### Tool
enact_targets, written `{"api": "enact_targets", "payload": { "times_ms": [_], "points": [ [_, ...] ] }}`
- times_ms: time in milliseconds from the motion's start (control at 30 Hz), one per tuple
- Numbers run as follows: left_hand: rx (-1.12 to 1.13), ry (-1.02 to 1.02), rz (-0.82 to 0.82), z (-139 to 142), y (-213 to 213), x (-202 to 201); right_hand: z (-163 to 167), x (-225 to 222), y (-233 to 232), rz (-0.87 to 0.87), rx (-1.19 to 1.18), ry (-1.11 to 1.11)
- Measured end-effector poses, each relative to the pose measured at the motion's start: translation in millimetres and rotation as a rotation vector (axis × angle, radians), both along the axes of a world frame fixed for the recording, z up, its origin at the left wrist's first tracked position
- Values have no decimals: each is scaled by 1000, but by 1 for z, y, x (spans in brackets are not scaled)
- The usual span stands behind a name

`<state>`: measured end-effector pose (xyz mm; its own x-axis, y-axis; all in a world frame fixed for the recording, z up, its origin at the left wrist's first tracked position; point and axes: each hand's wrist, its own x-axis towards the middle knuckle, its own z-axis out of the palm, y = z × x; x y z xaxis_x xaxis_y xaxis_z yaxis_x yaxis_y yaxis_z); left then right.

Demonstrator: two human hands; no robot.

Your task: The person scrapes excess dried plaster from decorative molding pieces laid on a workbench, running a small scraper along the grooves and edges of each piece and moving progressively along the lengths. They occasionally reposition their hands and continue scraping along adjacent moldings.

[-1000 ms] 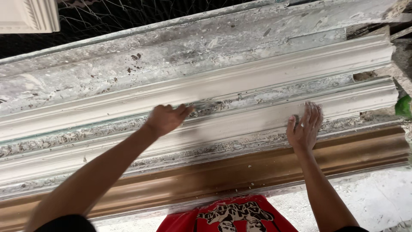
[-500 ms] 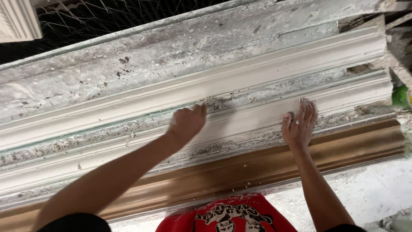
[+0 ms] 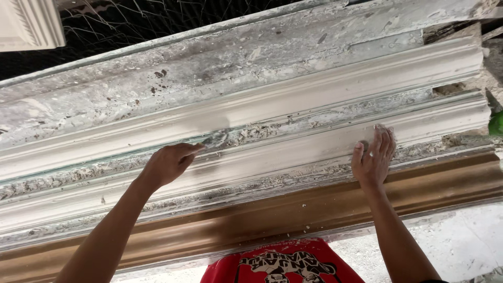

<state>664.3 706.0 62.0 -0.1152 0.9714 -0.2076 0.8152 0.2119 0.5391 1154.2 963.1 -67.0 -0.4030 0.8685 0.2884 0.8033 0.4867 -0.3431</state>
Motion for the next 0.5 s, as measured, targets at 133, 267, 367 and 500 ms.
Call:
{"api": "enact_targets", "payload": {
  "times_ms": [133,267,367,500],
  "points": [
    [-150,82,69,-36,2,8,0,-1,0,-17,-4,-36],
    [-102,38,47,-62,68,88,3,-2,-1,-3,9,-32],
    [46,111,-18,-61,90,114,6,-3,-2,-1,16,12],
    [-51,197,-36,-45,79,99,10,-5,-2,-8,33,16]
  ]
}}
